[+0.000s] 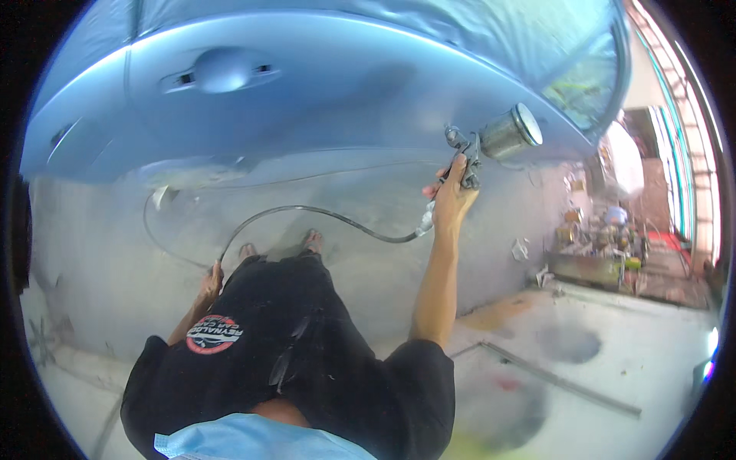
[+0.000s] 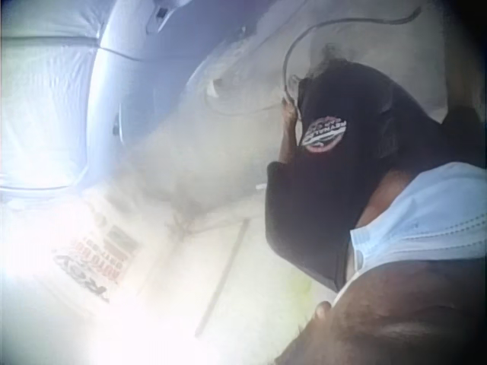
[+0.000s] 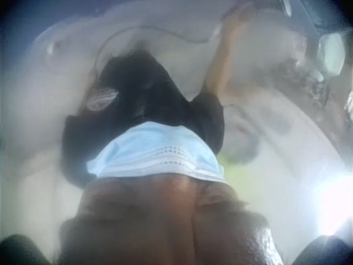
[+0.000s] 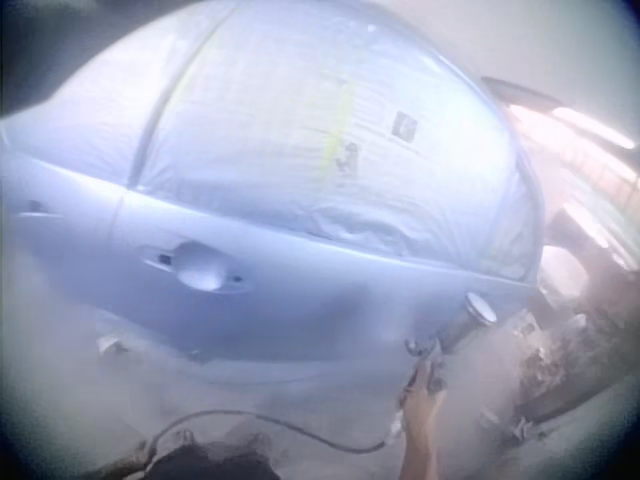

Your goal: The person spray paints a light blue car using a spray gun, covering the rear panels, trunk area, and sides while holding the air hose by hand to keep it clear of the wet paint.

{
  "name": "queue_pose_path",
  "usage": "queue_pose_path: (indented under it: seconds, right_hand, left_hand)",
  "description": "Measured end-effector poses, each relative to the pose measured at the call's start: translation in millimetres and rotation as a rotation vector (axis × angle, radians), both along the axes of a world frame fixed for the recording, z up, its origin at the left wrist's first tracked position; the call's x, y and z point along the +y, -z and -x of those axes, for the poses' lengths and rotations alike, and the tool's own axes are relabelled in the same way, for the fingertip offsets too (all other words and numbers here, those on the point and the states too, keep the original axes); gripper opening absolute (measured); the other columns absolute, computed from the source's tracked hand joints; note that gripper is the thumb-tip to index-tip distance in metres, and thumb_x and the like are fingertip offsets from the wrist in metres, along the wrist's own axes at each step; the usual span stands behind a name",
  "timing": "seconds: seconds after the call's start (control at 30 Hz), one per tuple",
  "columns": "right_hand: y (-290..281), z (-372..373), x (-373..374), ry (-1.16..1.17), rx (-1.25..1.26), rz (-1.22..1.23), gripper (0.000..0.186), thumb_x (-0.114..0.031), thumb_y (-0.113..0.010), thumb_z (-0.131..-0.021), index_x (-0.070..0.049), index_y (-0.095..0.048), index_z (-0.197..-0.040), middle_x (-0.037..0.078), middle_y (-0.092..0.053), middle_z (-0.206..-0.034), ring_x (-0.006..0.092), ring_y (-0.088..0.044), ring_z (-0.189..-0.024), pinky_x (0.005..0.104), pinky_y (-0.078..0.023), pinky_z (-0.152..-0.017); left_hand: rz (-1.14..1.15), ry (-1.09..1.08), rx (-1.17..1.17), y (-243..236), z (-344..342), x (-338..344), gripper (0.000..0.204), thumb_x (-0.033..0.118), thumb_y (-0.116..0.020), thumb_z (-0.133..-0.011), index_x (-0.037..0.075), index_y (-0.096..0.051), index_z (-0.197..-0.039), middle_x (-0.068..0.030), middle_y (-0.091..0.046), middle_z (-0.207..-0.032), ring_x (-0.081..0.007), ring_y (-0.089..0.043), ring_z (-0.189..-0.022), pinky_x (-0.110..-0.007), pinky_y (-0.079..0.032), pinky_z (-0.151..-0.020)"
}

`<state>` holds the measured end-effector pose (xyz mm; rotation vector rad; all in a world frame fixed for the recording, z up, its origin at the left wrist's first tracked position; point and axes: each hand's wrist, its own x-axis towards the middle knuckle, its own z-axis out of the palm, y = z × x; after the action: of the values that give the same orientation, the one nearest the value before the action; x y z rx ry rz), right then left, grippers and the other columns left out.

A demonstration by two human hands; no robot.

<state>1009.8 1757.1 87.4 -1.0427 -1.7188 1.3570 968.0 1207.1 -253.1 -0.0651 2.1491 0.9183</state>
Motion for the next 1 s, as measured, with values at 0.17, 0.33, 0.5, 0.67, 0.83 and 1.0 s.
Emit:
queue_pose_path:
  seconds: [0.17, 0.33, 0.5, 0.67, 0.83, 1.0]
  right_hand:
    - [-15, 62, -149, -0.182, -0.015, 0.008, 0.042, -0.041, -0.053, -0.1, 0.0, -0.055, -0.107, 0.006, -0.057, -0.072, 0.0136, -0.056, -0.043, 0.0241, -0.042, -0.036]
    - [-15, 119, -265, -0.382, 0.014, 0.173, 0.043, -0.04, -0.057, -0.098, 0.0, -0.056, -0.114, 0.003, -0.056, -0.072, 0.0108, -0.055, -0.044, 0.0229, -0.046, -0.038]
    - [-23, 150, -344, -0.631, 0.099, 0.268, 0.051, -0.049, -0.063, -0.092, -0.002, -0.051, -0.107, 0.003, -0.053, -0.073, 0.0103, -0.053, -0.046, 0.0249, -0.047, -0.042]
    - [-23, 150, -346, -0.887, 0.203, 0.344, 0.049, -0.048, -0.064, -0.092, -0.001, -0.053, -0.103, 0.003, -0.053, -0.073, 0.0094, -0.052, -0.048, 0.0249, -0.047, -0.043]
    - [-9, 131, -281, -0.459, 0.124, 0.193, 0.038, -0.036, -0.06, -0.098, 0.0, -0.056, -0.109, 0.004, -0.058, -0.074, 0.0104, -0.055, -0.044, 0.0232, -0.044, -0.038]
    - [-14, 90, -163, -0.207, 0.082, 0.114, 0.044, -0.041, -0.054, -0.1, 0.002, -0.055, -0.108, 0.005, -0.057, -0.072, 0.0127, -0.055, -0.042, 0.0238, -0.042, -0.036]
  left_hand:
    - [-0.198, -0.049, 0.262, 49, -22, -81, 0.06, 0.054, -0.032, -0.102, 0.001, -0.053, -0.083, -0.0107, -0.046, -0.057, -0.0246, -0.05, -0.052, -0.04, -0.041, -0.05]
    - [-0.246, -0.246, 0.123, 17, -38, -114, 0.063, 0.06, -0.031, -0.1, 0.004, -0.049, -0.077, -0.0047, -0.04, -0.055, -0.0174, -0.045, -0.048, -0.034, -0.04, -0.047]
    - [-0.174, -0.479, -0.03, 11, -51, -134, 0.065, 0.07, -0.036, -0.094, 0.009, -0.047, -0.076, 0.0009, -0.04, -0.057, -0.0123, -0.042, -0.047, -0.031, -0.038, -0.045]
    - [-0.162, -0.548, -0.044, -4, -52, -131, 0.065, 0.072, -0.037, -0.093, 0.01, -0.047, -0.078, 0.0018, -0.04, -0.057, -0.0123, -0.042, -0.047, -0.03, -0.038, -0.045]
    - [-0.096, -0.443, -0.047, 2, -44, -115, 0.065, 0.07, -0.035, -0.095, 0.008, -0.049, -0.079, -0.0001, -0.043, -0.058, -0.013, -0.044, -0.049, -0.031, -0.039, -0.046]
    - [-0.026, -0.289, -0.054, -9, -29, -63, 0.067, 0.068, -0.033, -0.096, 0.004, -0.051, -0.085, -0.0048, -0.047, -0.06, -0.0179, -0.048, -0.053, -0.036, -0.038, -0.049]
